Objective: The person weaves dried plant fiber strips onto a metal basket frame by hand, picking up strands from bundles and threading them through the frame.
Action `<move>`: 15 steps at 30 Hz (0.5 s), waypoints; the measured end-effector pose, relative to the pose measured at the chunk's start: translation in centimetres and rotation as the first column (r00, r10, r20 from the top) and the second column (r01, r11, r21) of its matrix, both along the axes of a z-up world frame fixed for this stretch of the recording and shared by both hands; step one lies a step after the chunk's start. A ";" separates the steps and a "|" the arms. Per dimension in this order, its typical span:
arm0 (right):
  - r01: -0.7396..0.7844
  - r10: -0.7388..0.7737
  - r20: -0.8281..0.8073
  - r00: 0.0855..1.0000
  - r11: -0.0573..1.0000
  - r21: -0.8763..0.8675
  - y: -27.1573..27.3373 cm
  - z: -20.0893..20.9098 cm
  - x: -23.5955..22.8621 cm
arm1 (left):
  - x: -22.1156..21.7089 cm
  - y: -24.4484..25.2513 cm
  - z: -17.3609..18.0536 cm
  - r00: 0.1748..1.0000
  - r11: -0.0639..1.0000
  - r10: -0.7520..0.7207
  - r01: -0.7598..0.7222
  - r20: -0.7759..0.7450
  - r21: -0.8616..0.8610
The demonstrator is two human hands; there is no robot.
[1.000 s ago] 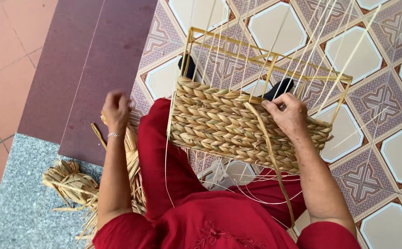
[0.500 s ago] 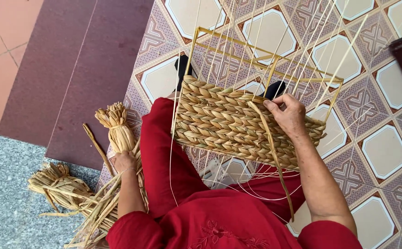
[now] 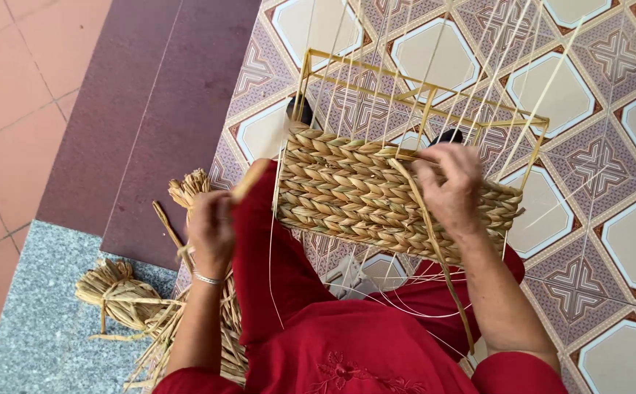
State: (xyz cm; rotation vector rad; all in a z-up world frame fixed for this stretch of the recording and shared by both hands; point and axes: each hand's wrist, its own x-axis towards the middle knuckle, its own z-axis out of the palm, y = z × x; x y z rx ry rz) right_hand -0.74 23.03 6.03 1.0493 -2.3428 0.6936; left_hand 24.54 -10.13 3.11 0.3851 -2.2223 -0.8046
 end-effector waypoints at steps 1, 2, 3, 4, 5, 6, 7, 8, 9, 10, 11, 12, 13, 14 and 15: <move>-0.052 0.094 0.363 0.927 0.991 -0.123 -0.3 0.0 0.7 | -1.5 1.8 1.7 0.996 0.995 -0.094 0.094 -0.001 -0.021; -0.064 0.224 0.658 0.719 0.964 -0.259 -0.8 0.0 1.3 | -2.8 3.4 3.1 0.982 0.982 -0.187 0.187 0.000 -0.043; -0.060 0.401 0.736 0.546 0.894 -0.443 -1.2 0.1 1.9 | -4.0 4.9 4.0 0.975 0.975 -0.223 0.223 0.017 -0.005; -0.014 0.574 0.739 0.353 0.793 -0.609 -1.6 0.3 2.4 | -4.9 6.4 4.6 0.965 0.965 -0.260 0.259 0.034 0.032; 0.035 0.616 0.710 0.341 0.746 -0.664 -1.6 0.6 2.9 | -5.6 7.8 5.1 0.953 0.953 -0.297 0.294 0.050 0.069; 0.082 0.657 0.676 0.333 0.694 -0.715 -1.5 1.0 3.2 | -6.3 9.0 5.4 0.939 0.940 -0.337 0.332 0.072 0.072; 0.128 0.697 0.641 0.321 0.639 -0.758 -1.2 1.3 3.4 | -6.8 10.0 5.6 0.924 0.928 -0.371 0.364 0.097 0.079; 0.240 0.726 0.635 0.265 0.588 -0.772 -0.8 1.5 3.3 | -7.4 10.8 5.8 0.907 0.914 -0.404 0.396 0.122 0.087; 0.345 0.758 0.618 0.209 0.534 -0.772 -0.2 1.6 3.0 | -7.9 11.6 6.0 0.869 0.880 -0.475 0.472 0.136 0.060; 0.448 0.791 0.591 0.157 0.476 -0.757 0.6 1.6 2.8 | -8.2 12.2 6.2 0.826 0.838 -0.542 0.544 0.152 0.034; 0.436 0.850 0.506 0.146 0.403 -0.805 2.0 1.8 1.8 | -8.5 12.6 6.3 0.782 0.794 -0.600 0.607 0.171 0.011; 0.424 0.900 0.415 0.135 0.326 -0.845 3.9 2.2 0.6 | -9.4 12.7 6.1 0.767 0.772 -0.626 0.635 0.142 -0.027; 0.522 0.854 0.457 0.249 0.279 -0.806 6.5 2.7 -0.1 | -10.4 12.5 5.8 0.753 0.752 -0.647 0.656 0.117 -0.063; 0.469 0.830 0.423 0.364 0.229 -0.853 10.0 3.9 -1.4 | -11.5 12.1 5.3 0.737 0.730 -0.669 0.676 0.094 -0.099; 0.448 0.760 0.439 0.480 0.218 -0.867 13.5 5.3 -2.7 | -13.2 11.9 4.5 0.736 0.736 -0.668 0.675 0.115 -0.047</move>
